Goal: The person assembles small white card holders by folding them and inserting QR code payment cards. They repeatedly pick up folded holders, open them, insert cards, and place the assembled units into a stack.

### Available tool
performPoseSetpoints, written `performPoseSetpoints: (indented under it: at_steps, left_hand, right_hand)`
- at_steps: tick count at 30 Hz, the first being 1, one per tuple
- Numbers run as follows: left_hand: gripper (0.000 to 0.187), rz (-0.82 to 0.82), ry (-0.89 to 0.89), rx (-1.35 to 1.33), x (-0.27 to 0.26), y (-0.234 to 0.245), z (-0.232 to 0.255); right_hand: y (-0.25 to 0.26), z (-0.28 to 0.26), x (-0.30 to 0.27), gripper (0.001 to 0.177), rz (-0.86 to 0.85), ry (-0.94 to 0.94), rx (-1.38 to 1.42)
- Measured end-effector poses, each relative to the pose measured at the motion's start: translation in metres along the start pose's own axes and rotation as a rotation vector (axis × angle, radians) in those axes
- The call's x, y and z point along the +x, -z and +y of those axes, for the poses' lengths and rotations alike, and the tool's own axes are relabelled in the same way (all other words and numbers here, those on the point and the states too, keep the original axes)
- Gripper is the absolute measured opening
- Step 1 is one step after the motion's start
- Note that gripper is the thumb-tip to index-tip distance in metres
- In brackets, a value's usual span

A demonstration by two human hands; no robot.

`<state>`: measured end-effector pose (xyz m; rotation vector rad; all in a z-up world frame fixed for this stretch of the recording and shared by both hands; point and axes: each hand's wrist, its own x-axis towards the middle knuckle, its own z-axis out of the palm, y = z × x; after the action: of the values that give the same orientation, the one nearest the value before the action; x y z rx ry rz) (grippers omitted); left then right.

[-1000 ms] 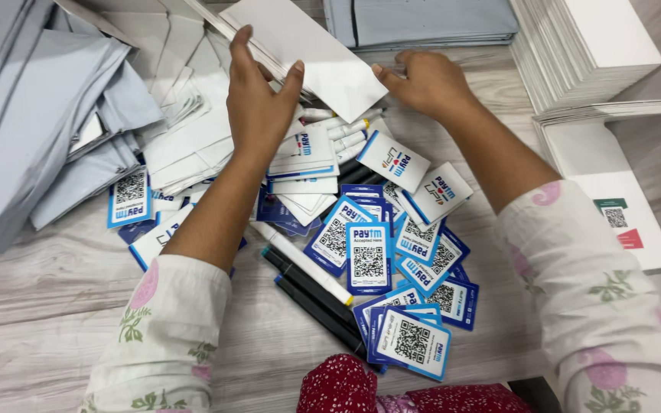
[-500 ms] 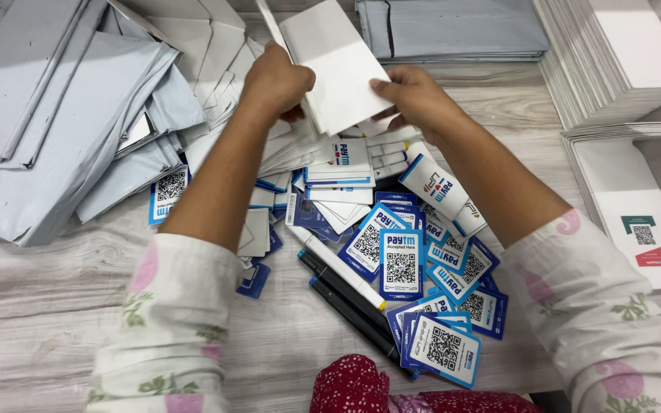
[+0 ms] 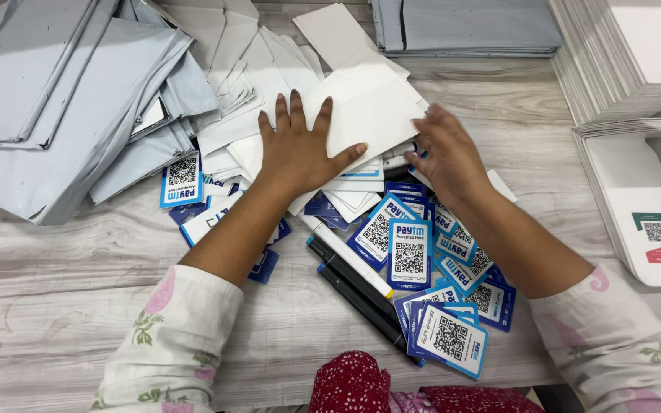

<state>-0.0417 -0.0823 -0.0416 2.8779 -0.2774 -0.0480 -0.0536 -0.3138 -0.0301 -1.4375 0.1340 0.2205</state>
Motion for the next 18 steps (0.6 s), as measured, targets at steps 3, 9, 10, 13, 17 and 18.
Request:
performPoseSetpoints:
  at_steps: [3, 9, 10, 13, 17, 18]
  left_hand:
    - [0.115, 0.040, -0.038, -0.014, -0.012, -0.007, 0.013]
    - [0.125, -0.006, -0.171, -0.103, -0.027, -0.015, 0.018]
    - [0.127, 0.009, -0.166, -0.155, -0.023, -0.014, 0.014]
    - [0.124, 0.217, -0.117, -0.104, -0.011, -0.010, -0.005]
    - [0.118, 0.104, 0.063, -0.042, -0.005, 0.000, -0.019]
    - [0.117, 0.056, 0.079, -0.042, -0.006, 0.002, -0.018]
  right_hand:
    - [0.009, 0.022, 0.010, 0.094, 0.135, 0.115, 0.362]
    - [0.014, 0.035, 0.030, 0.071, 0.097, 0.172, 0.642]
    - [0.014, 0.034, 0.030, 0.068, 0.098, 0.166, 0.612]
    - [0.009, 0.038, 0.022, 0.065, 0.010, 0.090, 0.505]
    - [-0.005, 0.038, 0.010, 0.063, -0.016, -0.032, 0.396]
    - [-0.005, 0.035, 0.008, 0.062, -0.033, -0.041, 0.406]
